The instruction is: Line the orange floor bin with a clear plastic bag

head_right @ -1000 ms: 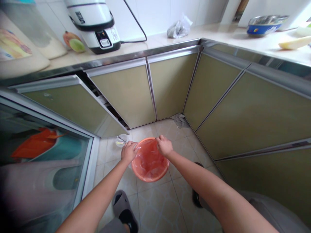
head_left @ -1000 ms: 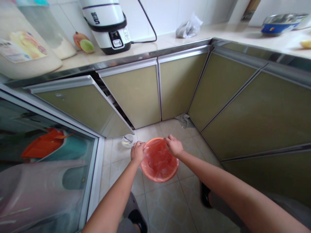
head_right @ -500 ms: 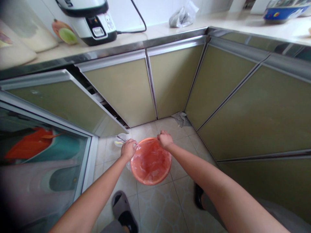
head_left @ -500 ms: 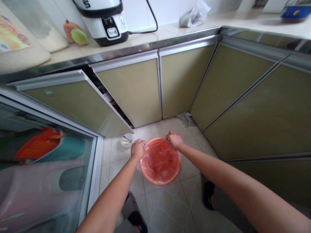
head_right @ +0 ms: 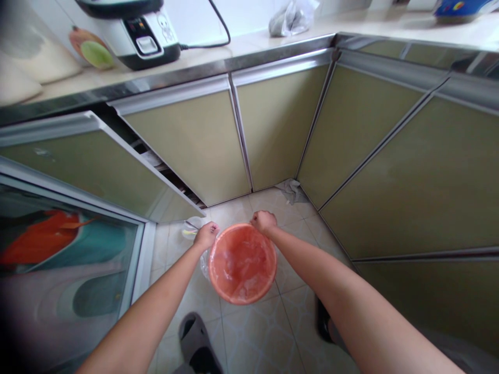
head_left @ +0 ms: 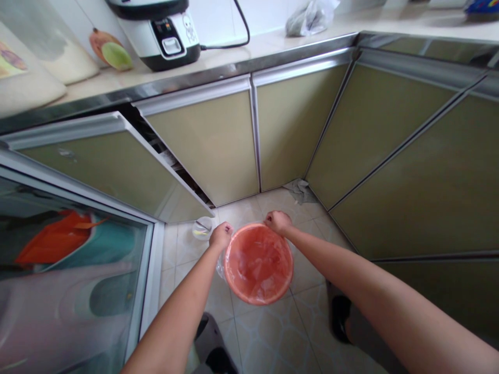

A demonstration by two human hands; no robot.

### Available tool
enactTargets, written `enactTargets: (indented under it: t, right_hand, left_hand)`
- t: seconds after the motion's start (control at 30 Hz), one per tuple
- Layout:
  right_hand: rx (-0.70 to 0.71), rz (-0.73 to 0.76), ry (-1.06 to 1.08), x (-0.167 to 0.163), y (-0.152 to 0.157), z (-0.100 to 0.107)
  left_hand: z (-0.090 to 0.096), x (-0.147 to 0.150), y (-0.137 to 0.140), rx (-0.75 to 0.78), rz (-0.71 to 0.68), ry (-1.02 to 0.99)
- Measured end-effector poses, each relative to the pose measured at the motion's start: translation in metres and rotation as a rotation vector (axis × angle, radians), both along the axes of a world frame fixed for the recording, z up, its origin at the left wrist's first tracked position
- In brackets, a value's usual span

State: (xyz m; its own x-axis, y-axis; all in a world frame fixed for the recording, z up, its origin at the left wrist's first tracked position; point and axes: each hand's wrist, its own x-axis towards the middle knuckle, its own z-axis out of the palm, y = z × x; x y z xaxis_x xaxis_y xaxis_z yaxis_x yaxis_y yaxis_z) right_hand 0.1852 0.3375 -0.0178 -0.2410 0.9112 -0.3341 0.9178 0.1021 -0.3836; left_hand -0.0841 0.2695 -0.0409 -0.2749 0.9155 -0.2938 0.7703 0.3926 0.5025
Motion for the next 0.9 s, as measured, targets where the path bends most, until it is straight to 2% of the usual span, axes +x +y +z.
enactTargets:
  t: [0.17, 0.23, 0.33, 0.43, 0.53, 0.6, 0.7, 0.8, 0.9]
  right_hand:
    - [-0.05, -0.054, -0.024, 0.007, 0.005, -0.016]
    - [0.019, -0.043, -0.025, 0.014, 0.002, -0.015]
    - [0.196, -0.005, 0.012, 0.024, -0.01, -0.006]
    - [0.273, 0.113, 0.069, 0.026, -0.032, 0.004]
    - [0.261, 0.292, 0.091, 0.018, -0.059, 0.006]
    - [0.247, 0.391, 0.082, 0.012, -0.073, 0.001]
    - [0.236, 0.438, 0.056, 0.011, -0.084, -0.014]
    - [0.192, 0.331, 0.046, 0.028, -0.086, -0.032]
    - [0.084, 0.181, 0.056, 0.057, -0.087, -0.042]
  left_hand:
    - [-0.012, -0.003, -0.002, -0.049, -0.015, 0.004]
    - [-0.01, -0.006, -0.009, 0.003, -0.013, 0.056]
    - [0.001, -0.008, -0.025, 0.164, -0.036, 0.158]
    - [0.013, 0.003, -0.045, 0.297, -0.174, 0.224]
    - [0.014, 0.024, -0.064, 0.304, -0.348, 0.284]
    - [0.007, 0.037, -0.074, 0.274, -0.412, 0.31]
    - [-0.012, 0.042, -0.09, 0.221, -0.405, 0.325]
    - [-0.032, 0.026, -0.113, 0.186, -0.319, 0.319]
    - [-0.042, 0.0, -0.138, 0.153, -0.246, 0.284]
